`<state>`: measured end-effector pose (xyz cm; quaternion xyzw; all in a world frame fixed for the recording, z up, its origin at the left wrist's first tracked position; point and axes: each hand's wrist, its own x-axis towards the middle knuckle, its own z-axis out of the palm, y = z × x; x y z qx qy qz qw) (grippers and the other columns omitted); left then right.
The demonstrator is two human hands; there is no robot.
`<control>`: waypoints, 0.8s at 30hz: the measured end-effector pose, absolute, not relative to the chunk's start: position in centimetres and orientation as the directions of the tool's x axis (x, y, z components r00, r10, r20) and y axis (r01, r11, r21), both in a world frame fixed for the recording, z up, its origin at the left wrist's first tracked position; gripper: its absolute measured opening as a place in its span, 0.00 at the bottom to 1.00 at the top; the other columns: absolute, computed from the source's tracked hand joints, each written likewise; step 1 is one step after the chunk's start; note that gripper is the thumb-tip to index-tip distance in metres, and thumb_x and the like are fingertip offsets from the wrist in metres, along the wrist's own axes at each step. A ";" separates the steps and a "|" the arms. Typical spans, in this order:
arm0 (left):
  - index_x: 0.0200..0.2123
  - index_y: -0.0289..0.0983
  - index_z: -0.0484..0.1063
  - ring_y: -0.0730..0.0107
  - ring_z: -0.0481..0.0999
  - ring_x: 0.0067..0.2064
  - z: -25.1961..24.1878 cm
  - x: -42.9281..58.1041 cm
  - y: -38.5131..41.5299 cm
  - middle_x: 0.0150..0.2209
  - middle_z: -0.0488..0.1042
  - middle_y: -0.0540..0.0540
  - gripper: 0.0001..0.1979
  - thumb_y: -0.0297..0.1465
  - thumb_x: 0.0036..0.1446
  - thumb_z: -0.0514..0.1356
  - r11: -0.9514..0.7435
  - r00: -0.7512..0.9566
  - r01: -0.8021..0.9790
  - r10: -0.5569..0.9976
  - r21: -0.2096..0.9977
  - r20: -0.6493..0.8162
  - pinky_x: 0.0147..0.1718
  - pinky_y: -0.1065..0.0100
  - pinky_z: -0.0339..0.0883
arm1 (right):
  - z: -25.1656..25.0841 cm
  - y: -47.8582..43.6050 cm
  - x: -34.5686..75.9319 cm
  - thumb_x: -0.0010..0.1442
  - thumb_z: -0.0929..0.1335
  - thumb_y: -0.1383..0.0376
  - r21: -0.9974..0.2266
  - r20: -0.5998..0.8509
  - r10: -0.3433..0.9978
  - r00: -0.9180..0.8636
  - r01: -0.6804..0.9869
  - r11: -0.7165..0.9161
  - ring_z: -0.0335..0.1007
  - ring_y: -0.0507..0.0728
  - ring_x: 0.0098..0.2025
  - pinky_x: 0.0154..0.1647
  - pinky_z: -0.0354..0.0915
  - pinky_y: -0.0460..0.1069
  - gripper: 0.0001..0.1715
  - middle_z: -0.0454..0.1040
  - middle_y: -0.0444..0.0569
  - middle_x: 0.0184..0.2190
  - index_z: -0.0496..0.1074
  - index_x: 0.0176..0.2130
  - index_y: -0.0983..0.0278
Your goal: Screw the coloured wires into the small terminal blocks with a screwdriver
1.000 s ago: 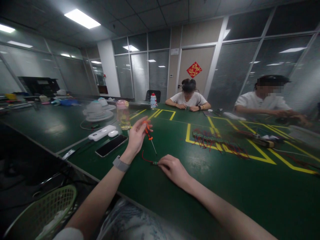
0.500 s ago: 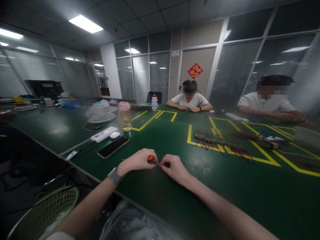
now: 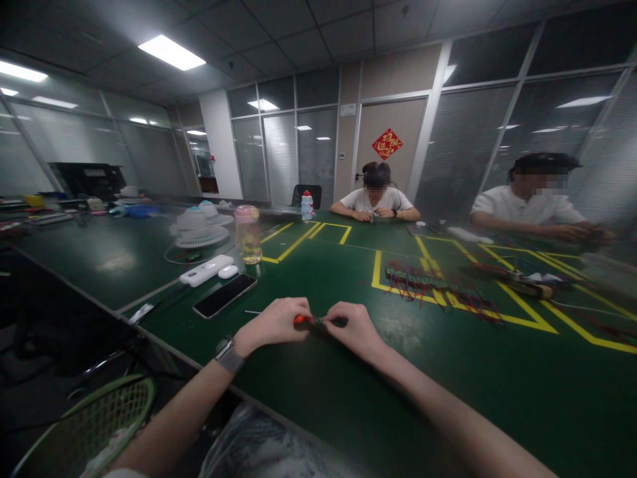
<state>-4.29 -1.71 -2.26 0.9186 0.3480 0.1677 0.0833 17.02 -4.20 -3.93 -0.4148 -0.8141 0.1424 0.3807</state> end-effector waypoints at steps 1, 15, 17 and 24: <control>0.38 0.41 0.76 0.70 0.72 0.36 -2.1 -4.4 -1.8 0.39 0.72 0.50 0.12 0.34 0.48 0.62 -0.747 0.696 0.607 0.664 0.272 0.272 0.34 0.71 0.61 | -4.0 -4.2 16.9 0.54 0.67 0.66 -0.628 0.469 0.831 -0.300 0.548 0.552 0.72 0.55 0.32 0.35 0.67 0.49 0.08 0.77 0.49 0.29 0.77 0.27 0.64; 0.39 0.38 0.74 0.73 0.70 0.35 -0.9 -5.6 -1.9 0.37 0.69 0.47 0.11 0.34 0.59 0.53 -0.694 0.320 0.638 0.634 0.334 0.704 0.38 0.69 0.66 | -5.2 -4.9 15.2 0.49 0.70 0.55 -0.913 0.166 0.967 -0.194 0.339 0.225 0.73 0.56 0.30 0.32 0.67 0.48 0.18 0.78 0.51 0.27 0.78 0.31 0.68; 0.39 0.38 0.73 0.73 0.70 0.34 -0.9 -5.6 -2.0 0.37 0.69 0.47 0.11 0.35 0.59 0.53 -0.686 0.317 0.651 0.635 0.325 0.704 0.38 0.69 0.66 | -4.8 -5.4 16.0 0.51 0.69 0.55 -0.880 0.209 0.950 -0.230 0.380 0.286 0.73 0.56 0.32 0.34 0.67 0.48 0.18 0.78 0.51 0.29 0.78 0.31 0.67; 0.38 0.37 0.73 0.74 0.70 0.33 -0.7 -5.6 -2.0 0.37 0.69 0.47 0.12 0.35 0.60 0.52 -0.680 0.315 0.646 0.652 0.347 0.690 0.36 0.70 0.66 | -3.8 -9.5 26.2 0.51 0.68 0.50 -0.776 0.201 0.968 -0.151 0.579 0.251 0.74 0.60 0.39 0.42 0.67 0.50 0.20 0.78 0.53 0.34 0.79 0.30 0.63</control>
